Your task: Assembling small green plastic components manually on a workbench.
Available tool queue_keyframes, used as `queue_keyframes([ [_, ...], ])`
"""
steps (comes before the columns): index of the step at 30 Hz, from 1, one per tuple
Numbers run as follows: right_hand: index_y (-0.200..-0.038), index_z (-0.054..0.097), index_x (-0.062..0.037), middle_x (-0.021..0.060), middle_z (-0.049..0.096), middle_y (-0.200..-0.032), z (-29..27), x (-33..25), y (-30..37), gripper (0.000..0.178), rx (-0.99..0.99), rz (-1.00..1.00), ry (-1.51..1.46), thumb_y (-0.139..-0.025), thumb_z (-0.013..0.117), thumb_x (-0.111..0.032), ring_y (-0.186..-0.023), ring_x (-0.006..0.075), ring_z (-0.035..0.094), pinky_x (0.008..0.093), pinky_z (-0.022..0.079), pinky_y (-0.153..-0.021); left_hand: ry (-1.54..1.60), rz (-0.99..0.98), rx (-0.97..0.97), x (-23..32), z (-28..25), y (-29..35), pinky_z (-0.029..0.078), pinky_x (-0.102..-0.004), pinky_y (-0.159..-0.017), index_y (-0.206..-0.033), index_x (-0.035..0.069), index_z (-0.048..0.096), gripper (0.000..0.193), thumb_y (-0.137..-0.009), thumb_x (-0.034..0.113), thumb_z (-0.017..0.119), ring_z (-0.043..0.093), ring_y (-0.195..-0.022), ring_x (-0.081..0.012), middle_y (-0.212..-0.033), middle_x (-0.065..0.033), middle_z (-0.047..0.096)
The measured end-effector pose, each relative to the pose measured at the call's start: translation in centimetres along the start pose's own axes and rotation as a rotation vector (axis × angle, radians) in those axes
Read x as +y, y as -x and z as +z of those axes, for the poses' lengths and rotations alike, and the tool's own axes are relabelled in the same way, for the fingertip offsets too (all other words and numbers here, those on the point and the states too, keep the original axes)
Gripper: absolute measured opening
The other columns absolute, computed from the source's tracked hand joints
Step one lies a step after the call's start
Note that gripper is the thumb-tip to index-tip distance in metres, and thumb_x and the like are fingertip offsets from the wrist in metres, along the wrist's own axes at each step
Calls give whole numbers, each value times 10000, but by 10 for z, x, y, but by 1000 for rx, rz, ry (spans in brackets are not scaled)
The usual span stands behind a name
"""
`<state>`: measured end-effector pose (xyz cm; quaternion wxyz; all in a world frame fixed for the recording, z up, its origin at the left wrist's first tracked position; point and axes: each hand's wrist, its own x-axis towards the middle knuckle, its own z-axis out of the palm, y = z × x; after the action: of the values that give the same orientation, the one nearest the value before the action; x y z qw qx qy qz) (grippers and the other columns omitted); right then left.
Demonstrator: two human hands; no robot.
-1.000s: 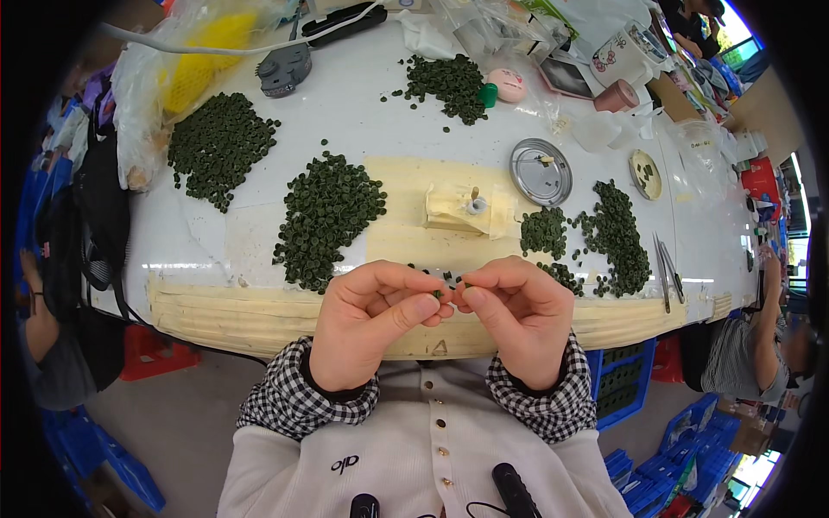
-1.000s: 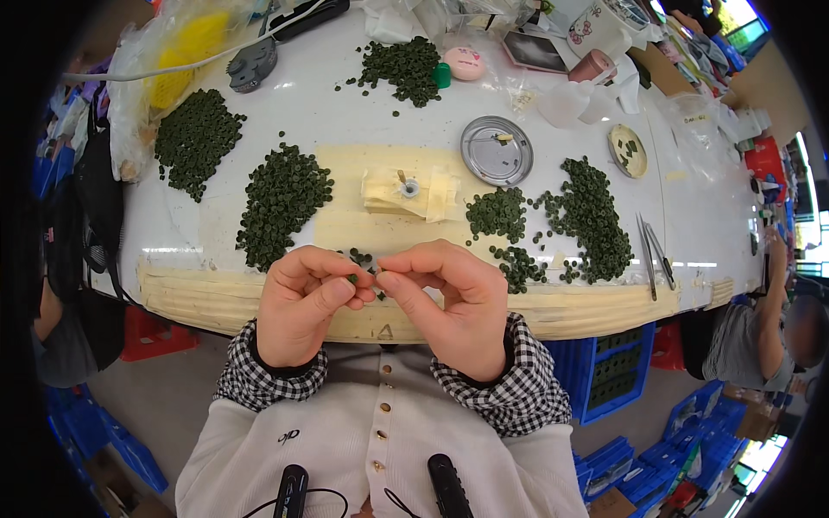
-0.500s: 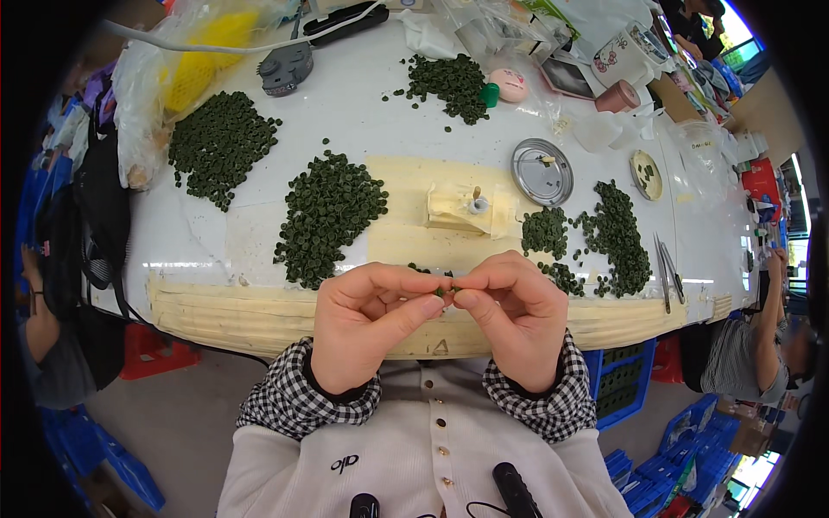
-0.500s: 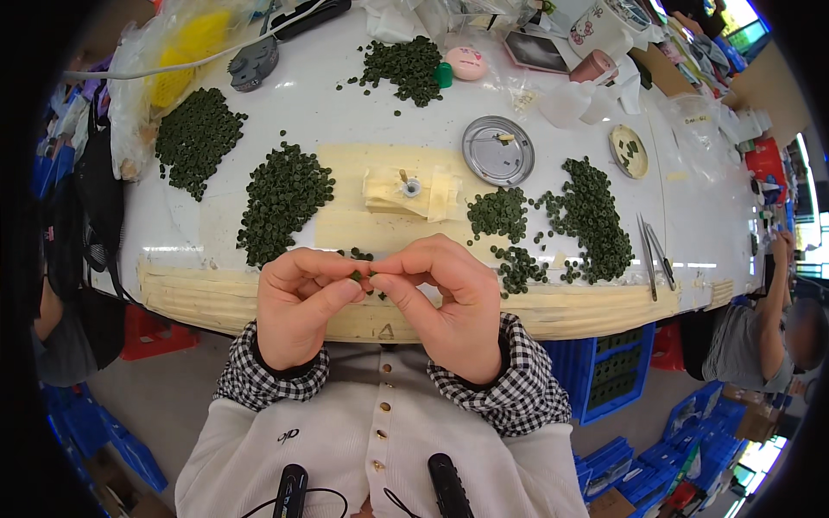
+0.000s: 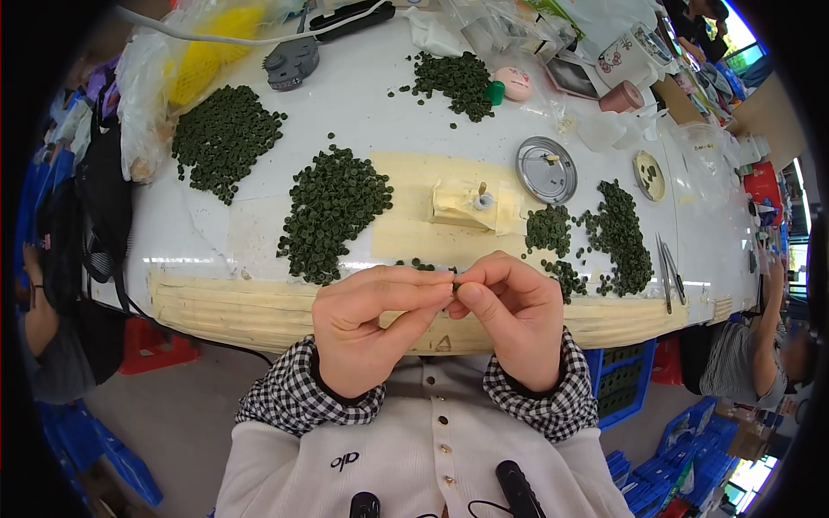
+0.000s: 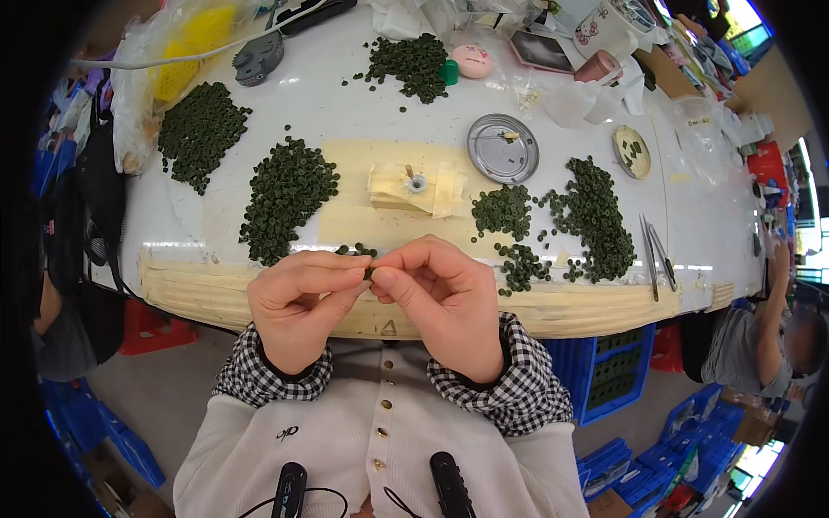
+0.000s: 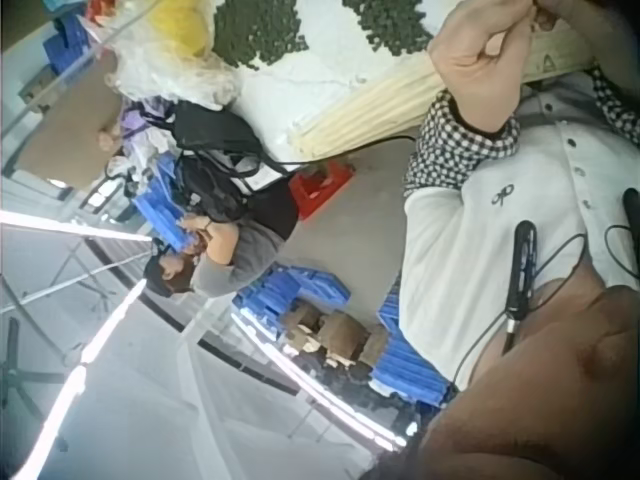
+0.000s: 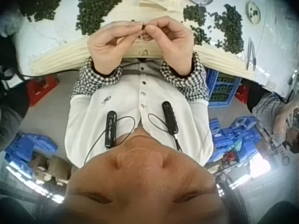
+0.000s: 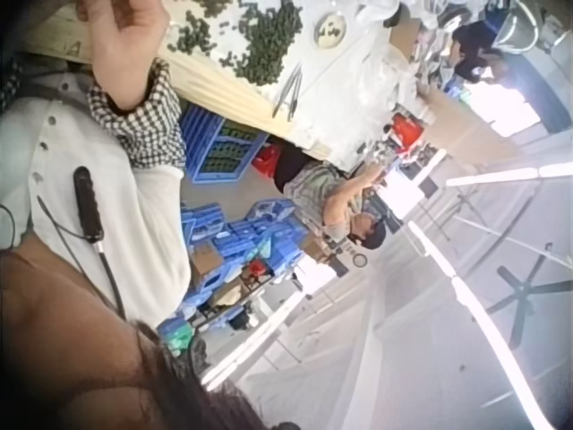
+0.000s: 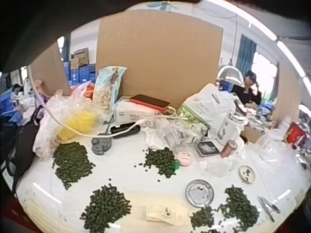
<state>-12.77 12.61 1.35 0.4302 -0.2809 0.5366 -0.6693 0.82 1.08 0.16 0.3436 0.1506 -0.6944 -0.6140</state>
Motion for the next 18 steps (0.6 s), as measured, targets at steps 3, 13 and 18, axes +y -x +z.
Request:
queue_keyframes([
  [3, -1017, 626, 50, 64, 662, -912, 0, -1, 0, 116, -10, 26, -19, -930, 618, -27, -825, 100, 635, 235, 534, -750, -68, 66, 4, -1, 0, -1, 554, -272, -758, -972, 18, 724, 222, -783, -95, 697, 698, -864, -192, -993, -148, 714],
  [13, -969, 637, 43, 60, 660, -871, 4, 0, 1, 91, 61, -58, 125, -914, 636, -29, -793, 103, 631, 228, 524, -740, -196, 142, -39, 5, -1, -3, 553, -258, -721, -996, 17, 728, 242, -783, -95, 695, 691, -844, -182, -1011, -132, 706],
  [18, -974, 673, 46, 87, 645, -864, 6, 0, 6, 104, 132, -253, 473, -882, 654, 2, -789, 131, 639, 233, 527, -718, -270, 180, 8, 3, 1, -3, 552, -258, -719, -988, 14, 731, 242, -780, -102, 692, 691, -838, -187, -1000, -134, 706],
])
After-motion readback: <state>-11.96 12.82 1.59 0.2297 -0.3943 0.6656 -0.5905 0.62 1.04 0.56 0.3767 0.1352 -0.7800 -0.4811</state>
